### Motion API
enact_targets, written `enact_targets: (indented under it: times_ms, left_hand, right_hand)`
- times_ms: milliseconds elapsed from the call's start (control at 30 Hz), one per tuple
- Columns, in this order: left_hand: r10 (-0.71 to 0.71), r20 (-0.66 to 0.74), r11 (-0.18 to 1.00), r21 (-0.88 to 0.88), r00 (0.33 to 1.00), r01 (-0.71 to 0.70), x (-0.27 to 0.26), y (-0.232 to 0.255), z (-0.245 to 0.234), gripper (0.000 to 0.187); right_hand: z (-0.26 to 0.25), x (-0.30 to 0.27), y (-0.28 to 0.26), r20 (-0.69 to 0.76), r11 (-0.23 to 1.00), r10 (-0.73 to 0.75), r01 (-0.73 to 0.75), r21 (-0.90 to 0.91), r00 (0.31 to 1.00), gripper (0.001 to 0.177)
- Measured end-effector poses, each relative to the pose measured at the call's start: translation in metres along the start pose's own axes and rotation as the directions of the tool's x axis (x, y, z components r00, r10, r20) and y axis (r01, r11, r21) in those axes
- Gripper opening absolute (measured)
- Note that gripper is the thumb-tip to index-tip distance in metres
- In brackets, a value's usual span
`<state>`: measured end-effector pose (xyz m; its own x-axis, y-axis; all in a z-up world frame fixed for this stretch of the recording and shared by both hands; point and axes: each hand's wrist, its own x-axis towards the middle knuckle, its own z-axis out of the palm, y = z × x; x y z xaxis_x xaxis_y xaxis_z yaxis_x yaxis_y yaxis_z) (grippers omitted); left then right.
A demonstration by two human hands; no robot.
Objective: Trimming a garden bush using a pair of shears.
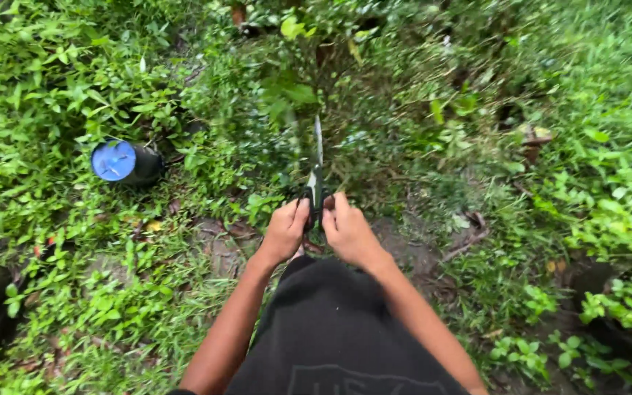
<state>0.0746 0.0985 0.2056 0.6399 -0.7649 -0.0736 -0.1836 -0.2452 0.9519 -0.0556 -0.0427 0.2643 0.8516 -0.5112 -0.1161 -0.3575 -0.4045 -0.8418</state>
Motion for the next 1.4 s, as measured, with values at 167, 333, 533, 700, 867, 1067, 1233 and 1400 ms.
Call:
enact_targets:
  times_ms: [167, 333, 533, 700, 867, 1067, 1233, 1400]
  left_hand:
    - [-0.028, -0.024, 1.0, 0.004, 0.999, 0.028, -0.004, 0.029, 0.017, 0.041]
    - [-0.027, -0.096, 0.996, 0.082, 0.995, 0.035, -0.011, 0.044, 0.052, 0.042]
    - [-0.101, -0.069, 0.985, -0.144, 0.992, 0.091, -0.021, 0.048, 0.066, 0.037]
    - [-0.069, -0.08, 0.997, 0.023, 0.994, 0.071, -0.026, 0.05, 0.059, 0.042]
    - [0.004, -0.054, 0.995, -0.095, 0.999, -0.009, -0.016, 0.046, 0.08, 0.039]
    - [-0.061, -0.028, 0.998, -0.018, 0.998, 0.061, -0.013, 0.049, 0.056, 0.043]
    - [0.014, 0.013, 0.992, -0.129, 1.0, -0.012, -0.009, 0.051, 0.078, 0.038]
    - [-0.036, 0.008, 0.998, -0.049, 0.999, 0.037, -0.008, 0.043, 0.065, 0.041]
  right_hand:
    - [-0.071, -0.01, 0.025, -0.067, 1.0, -0.02, 0.021, 0.013, 0.998, 0.022]
    - [-0.074, -0.023, 0.04, -0.183, 1.0, 0.02, -0.015, 0.027, 0.983, 0.019]
    - [-0.089, -0.023, 0.056, 0.006, 0.983, 0.042, -0.043, 0.18, 0.999, 0.018]
    - [-0.098, -0.017, 0.073, -0.207, 0.991, -0.001, 0.028, 0.128, 0.978, 0.017]
    - [-0.061, -0.03, 0.052, -0.059, 0.982, 0.025, -0.013, 0.19, 0.998, 0.017]
    - [-0.102, -0.016, 0.073, -0.191, 0.981, 0.114, -0.081, 0.176, 0.975, 0.016]
    - [-0.063, -0.035, 0.038, -0.136, 0.95, 0.201, -0.159, 0.267, 0.97, 0.016]
    - [-0.101, -0.022, 0.092, -0.281, 0.983, 0.113, -0.066, 0.173, 0.953, 0.016]
